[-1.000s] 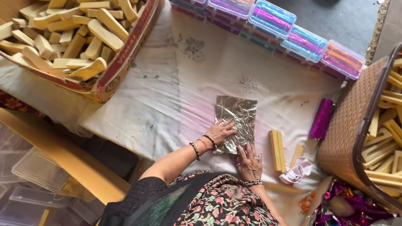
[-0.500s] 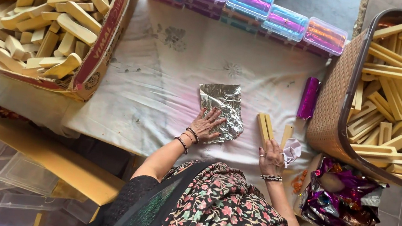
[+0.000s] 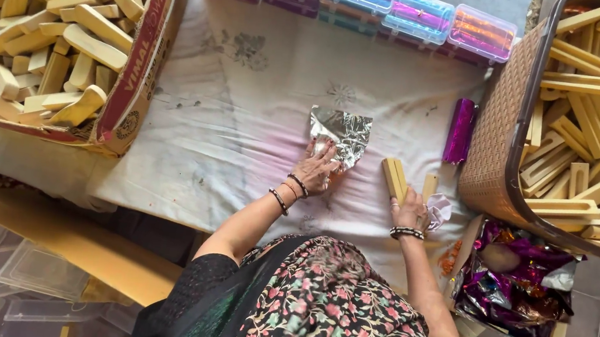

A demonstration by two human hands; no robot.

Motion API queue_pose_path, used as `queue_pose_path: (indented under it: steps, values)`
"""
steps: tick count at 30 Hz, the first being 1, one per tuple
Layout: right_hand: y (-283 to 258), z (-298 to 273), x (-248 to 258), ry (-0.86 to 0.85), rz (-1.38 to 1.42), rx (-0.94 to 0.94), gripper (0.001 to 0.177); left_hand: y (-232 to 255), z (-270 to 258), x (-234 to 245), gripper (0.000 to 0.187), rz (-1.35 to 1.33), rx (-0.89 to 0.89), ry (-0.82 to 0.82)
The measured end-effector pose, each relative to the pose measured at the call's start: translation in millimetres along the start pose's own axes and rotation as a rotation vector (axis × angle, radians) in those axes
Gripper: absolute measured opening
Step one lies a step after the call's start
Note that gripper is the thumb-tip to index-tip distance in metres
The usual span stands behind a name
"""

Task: Wrapping wooden blocks in silver foil and colored paper.

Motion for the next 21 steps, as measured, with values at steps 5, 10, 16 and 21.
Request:
queue_pose_path:
  steps: [5, 10, 16, 21]
  values:
    - [-22, 13, 28, -0.087, 0.197, -0.078, 0.053, 5, 5, -53, 0.033, 0.141, 0.035, 0.046]
    - [-86, 11, 52, -0.057, 0.285, 0.098, 0.057, 8, -1, -40, 0.061, -0.084, 0.024, 0.217]
    - [-148, -10, 16, -0.03, 0.272, 0.364, 0.055, 1, -10, -19, 0.096, -0.468, 0.197, 0.399]
    - [-158, -22, -19, -0.07, 0.203, 0.432, 0.054, -36, -18, -65, 0.083, -1.122, 0.398, 1.088]
Point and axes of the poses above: each hand's wrist, its own z-axis towards the middle knuckle, its own x-axis out of the back of the hand, y = z × x, the point moved 6 cm from there along z, towards the middle knuckle, and after that the axes turned 15 degrees about -x, right-handed, at the moved point
